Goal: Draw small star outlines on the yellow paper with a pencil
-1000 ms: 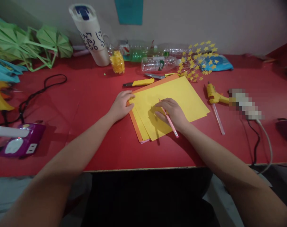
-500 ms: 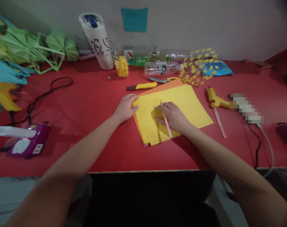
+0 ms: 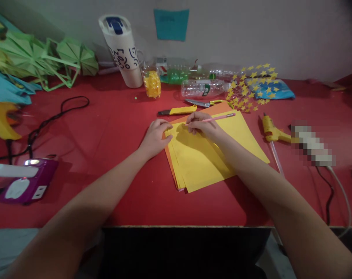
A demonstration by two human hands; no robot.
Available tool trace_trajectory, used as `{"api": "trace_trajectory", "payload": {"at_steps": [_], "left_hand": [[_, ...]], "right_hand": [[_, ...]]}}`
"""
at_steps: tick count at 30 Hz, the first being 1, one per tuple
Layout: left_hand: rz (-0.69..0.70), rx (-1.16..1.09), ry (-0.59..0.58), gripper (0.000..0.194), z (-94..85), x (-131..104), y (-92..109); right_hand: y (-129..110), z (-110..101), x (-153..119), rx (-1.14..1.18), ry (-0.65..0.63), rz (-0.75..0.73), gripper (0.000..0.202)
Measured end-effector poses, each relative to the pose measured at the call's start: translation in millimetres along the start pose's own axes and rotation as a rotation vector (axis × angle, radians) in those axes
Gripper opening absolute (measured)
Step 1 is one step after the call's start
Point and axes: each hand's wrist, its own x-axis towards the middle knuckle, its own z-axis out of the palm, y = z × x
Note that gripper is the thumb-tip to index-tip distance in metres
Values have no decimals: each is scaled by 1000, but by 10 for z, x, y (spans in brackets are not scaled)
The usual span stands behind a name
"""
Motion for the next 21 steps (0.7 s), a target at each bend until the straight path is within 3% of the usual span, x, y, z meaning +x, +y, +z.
{"api": "trace_trajectory", "payload": {"at_steps": [5,12,16,21], "left_hand": [[1,21,-42,25,-18,-14,51],[-2,15,-54,25,-28,-35,50],[12,10,-57,24,-34,-47,41],[29,23,-48,23,-35,-61,35]], "right_hand": [[113,45,12,5,96,-50,12],[129,92,-27,-103,23,-110,13],[163,93,-55,-110,60,-71,12],[183,97,-94,-191,93,-156,11]]}}
